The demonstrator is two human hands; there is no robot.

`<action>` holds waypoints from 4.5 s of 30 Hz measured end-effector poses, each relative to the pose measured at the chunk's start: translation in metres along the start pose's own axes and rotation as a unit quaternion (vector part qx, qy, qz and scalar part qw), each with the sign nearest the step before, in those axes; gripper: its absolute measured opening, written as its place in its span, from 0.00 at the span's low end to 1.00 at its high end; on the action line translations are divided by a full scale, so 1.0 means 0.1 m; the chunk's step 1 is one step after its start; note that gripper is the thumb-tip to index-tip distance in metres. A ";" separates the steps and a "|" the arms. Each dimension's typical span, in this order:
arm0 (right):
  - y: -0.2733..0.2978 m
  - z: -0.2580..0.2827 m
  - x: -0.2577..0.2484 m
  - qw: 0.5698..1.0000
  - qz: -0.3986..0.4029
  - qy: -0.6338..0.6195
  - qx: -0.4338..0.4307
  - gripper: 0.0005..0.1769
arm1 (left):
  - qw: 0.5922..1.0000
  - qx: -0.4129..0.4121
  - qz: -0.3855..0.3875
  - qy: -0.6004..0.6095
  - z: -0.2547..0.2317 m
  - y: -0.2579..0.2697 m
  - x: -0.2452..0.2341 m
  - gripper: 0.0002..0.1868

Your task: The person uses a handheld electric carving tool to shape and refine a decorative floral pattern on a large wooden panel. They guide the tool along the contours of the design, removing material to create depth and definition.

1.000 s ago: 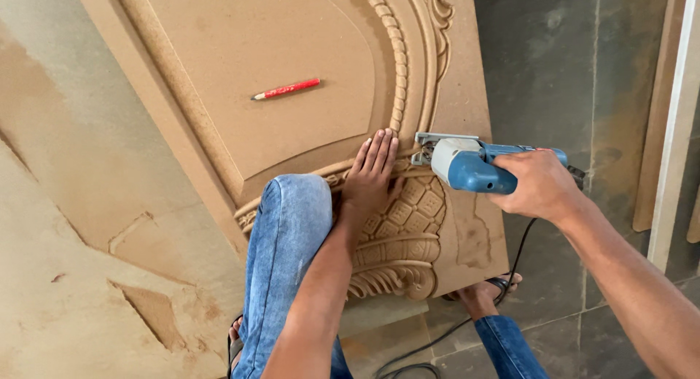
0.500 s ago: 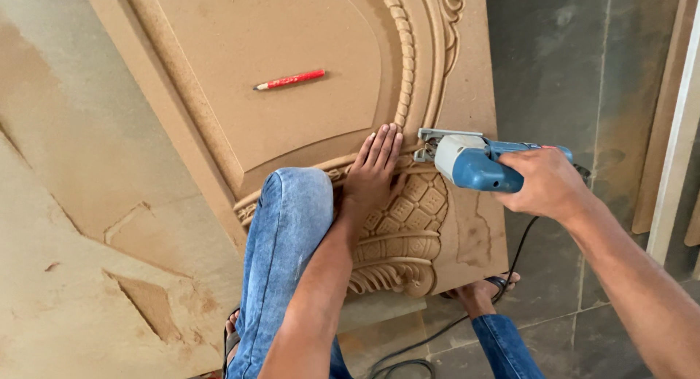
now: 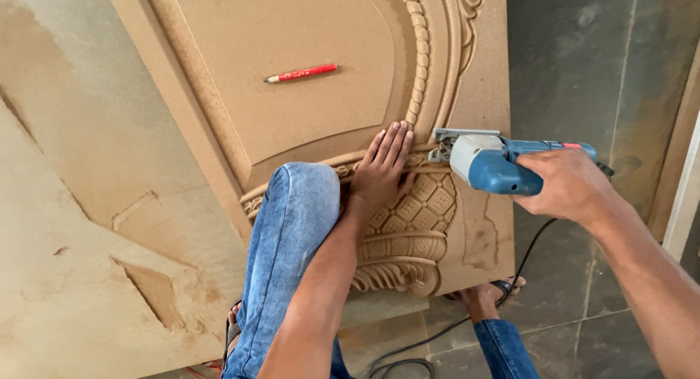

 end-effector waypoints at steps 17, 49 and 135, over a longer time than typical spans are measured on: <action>-0.10 0.06 -0.04 0.997 0.064 0.036 -0.005 0.18 | 1.000 0.000 -0.012 -0.013 -0.01 0.01 -0.03 0.43; -0.12 0.09 0.03 0.995 0.077 0.061 -0.018 0.17 | 1.000 -0.006 0.005 0.013 0.00 -0.01 -0.02 0.45; -0.06 0.13 -0.01 1.000 0.019 0.016 0.005 0.28 | 1.000 -0.001 -0.007 0.003 -0.02 0.00 -0.03 0.44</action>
Point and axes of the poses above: each hand's wrist, its own y-axis away from the middle knuckle, its own x-axis out of the palm, z = x × y, the point moved 7 cm from there along -y, towards the middle knuckle, and after that the axes turned 3 degrees about -y, right-handed, at the moved point
